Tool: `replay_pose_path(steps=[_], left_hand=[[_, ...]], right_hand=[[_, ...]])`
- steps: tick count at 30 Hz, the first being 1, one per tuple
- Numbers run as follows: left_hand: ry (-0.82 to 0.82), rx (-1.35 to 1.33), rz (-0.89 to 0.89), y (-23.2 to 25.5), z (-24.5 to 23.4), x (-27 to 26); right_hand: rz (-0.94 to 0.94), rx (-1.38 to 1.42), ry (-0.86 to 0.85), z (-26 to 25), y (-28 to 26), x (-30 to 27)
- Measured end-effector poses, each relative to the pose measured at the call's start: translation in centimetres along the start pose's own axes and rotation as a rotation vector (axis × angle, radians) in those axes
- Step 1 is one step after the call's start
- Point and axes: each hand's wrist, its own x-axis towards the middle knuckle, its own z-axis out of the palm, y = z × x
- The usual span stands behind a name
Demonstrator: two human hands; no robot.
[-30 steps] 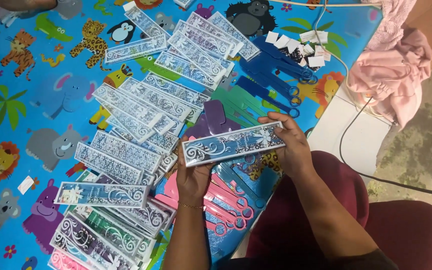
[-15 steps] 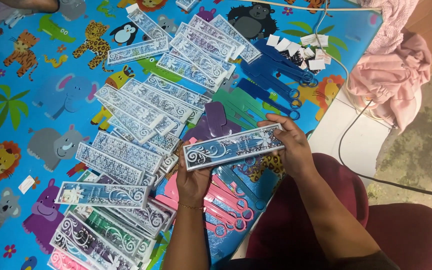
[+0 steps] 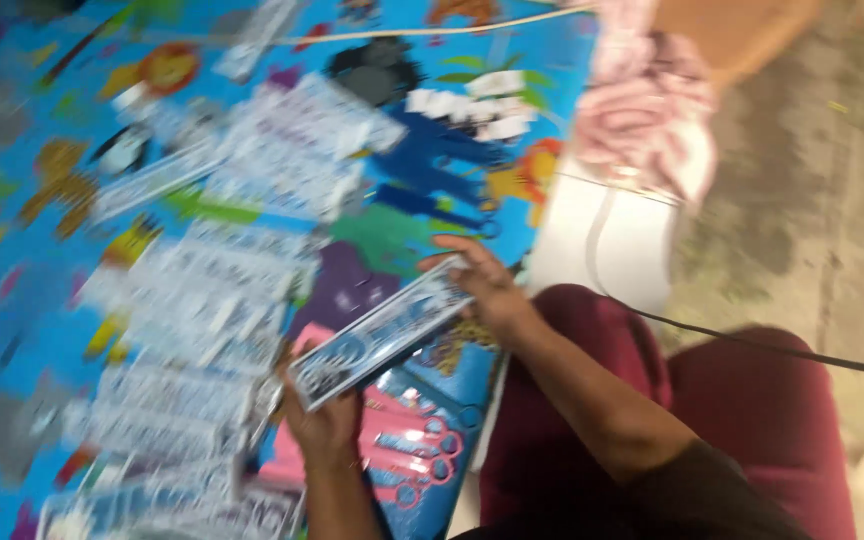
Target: Packaging decorative bookmarks into clear plastic sleeves by hand.
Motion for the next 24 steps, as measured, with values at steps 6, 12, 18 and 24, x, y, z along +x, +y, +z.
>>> replay_pose_path(steps=[6,12,18,24], left_hand=[[0.199,0.322,0.086,-0.6,6.8,-1.9],[0.117,0.335,0.069,-0.2,4.3,-1.6],[-0.074,0.136,0.033,0.2,5.6,-1.4],[-0.141,-0.078,0.023,0.0,4.7,-0.7]], right_hand=[[-0.108,0.14,-0.131,-1.8,-1.2,-1.4],[-0.162,0.27,-0.234,-2.5,-0.2,-1.4],[-0.239,0.479,-0.346,-2.1,2.0,-0.2],[-0.229,0.564,-0.352,-0.8,3.1,0.9]])
